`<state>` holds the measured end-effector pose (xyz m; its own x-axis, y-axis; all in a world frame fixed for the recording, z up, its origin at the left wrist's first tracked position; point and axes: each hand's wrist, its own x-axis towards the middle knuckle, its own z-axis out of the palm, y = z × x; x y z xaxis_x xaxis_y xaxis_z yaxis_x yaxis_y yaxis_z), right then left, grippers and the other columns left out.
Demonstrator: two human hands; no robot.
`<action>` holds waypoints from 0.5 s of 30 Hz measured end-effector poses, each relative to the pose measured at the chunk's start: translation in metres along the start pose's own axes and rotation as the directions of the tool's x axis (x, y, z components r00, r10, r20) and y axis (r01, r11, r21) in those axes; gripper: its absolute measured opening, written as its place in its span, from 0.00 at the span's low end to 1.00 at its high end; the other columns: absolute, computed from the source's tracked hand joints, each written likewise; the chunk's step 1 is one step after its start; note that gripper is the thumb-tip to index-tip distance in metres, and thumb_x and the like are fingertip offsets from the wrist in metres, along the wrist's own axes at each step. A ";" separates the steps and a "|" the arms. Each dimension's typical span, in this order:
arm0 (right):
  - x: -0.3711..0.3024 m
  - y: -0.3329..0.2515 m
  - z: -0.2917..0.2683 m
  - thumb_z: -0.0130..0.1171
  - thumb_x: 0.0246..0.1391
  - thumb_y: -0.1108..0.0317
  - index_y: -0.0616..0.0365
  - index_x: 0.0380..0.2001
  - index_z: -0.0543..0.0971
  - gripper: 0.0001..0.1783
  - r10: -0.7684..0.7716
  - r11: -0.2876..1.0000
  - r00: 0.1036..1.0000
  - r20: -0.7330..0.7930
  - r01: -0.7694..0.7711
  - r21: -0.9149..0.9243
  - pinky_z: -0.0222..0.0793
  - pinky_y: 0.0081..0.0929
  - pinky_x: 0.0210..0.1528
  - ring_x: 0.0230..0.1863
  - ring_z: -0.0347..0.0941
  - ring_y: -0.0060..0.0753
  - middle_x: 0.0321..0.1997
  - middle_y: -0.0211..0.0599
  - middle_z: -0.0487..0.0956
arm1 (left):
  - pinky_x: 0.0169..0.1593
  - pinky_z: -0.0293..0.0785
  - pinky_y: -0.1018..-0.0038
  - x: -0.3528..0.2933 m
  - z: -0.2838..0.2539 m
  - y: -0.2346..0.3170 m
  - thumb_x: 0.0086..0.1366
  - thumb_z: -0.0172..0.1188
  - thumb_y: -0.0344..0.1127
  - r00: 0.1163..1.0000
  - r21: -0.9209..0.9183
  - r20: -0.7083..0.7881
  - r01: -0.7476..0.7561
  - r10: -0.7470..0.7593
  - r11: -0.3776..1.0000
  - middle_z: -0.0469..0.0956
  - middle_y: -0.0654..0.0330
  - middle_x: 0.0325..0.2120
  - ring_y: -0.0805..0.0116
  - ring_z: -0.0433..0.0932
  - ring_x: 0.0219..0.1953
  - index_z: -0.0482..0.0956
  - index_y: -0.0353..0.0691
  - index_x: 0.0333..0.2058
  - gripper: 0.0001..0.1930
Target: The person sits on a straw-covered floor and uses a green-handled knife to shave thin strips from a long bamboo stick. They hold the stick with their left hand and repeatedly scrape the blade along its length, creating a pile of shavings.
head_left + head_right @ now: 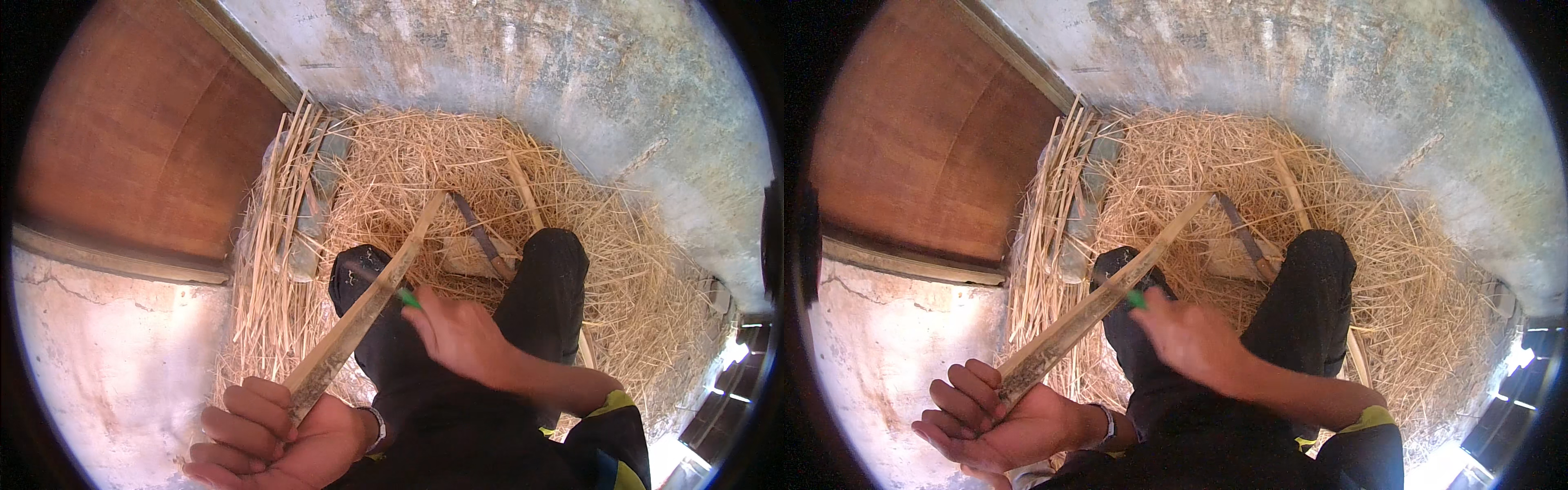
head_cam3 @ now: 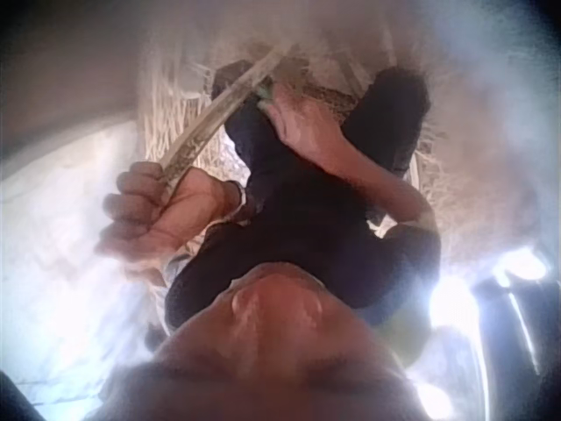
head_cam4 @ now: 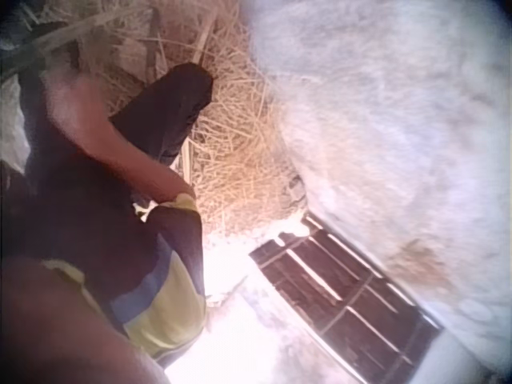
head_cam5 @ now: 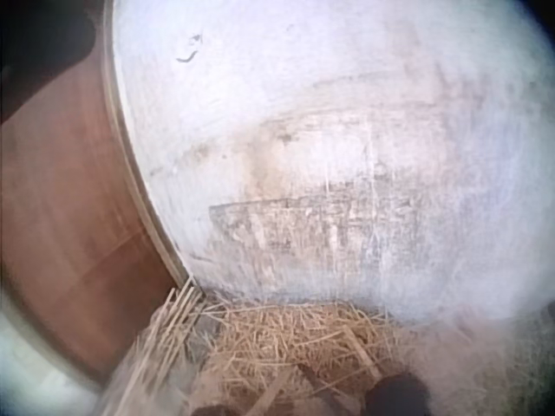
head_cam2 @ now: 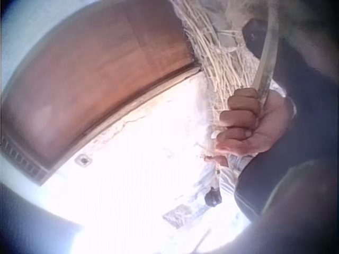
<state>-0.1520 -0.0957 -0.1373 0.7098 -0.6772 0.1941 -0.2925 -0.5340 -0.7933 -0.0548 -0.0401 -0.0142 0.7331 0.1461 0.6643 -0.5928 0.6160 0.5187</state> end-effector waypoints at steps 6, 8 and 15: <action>0.003 0.006 0.012 0.53 0.58 0.62 0.62 0.33 0.68 0.13 0.137 0.988 0.988 0.065 -0.132 -0.082 0.69 0.42 0.20 0.19 0.73 0.54 0.14 0.49 0.73 | 0.21 0.41 0.79 0.009 -0.002 -0.004 0.69 0.42 0.41 0.998 0.041 -0.059 -0.022 0.025 0.999 0.45 0.69 0.14 0.80 0.44 0.15 0.51 0.49 0.18 0.20; 0.006 -0.008 0.007 0.53 0.58 0.62 0.63 0.33 0.68 0.13 0.010 0.999 1.000 0.019 -0.010 -0.032 0.69 0.43 0.20 0.19 0.73 0.54 0.14 0.50 0.73 | 0.21 0.41 0.79 0.002 0.010 -0.002 0.70 0.42 0.41 0.983 0.138 -0.162 -0.060 0.082 0.989 0.45 0.69 0.14 0.80 0.44 0.15 0.51 0.49 0.18 0.20; 0.008 0.017 0.015 0.50 0.59 0.58 0.62 0.35 0.67 0.15 0.088 0.987 0.996 -0.013 -0.089 -0.133 0.68 0.44 0.17 0.17 0.73 0.53 0.14 0.48 0.73 | 0.21 0.41 0.79 0.008 -0.004 0.000 0.70 0.41 0.40 1.000 -0.005 -0.003 -0.010 0.010 1.000 0.45 0.69 0.14 0.80 0.44 0.15 0.51 0.48 0.18 0.19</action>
<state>-0.1422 -0.1026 -0.1576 0.6729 -0.7279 0.1315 -0.4367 -0.5344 -0.7237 -0.0476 -0.0358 -0.0110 0.7283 0.1540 0.6678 -0.5981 0.6184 0.5097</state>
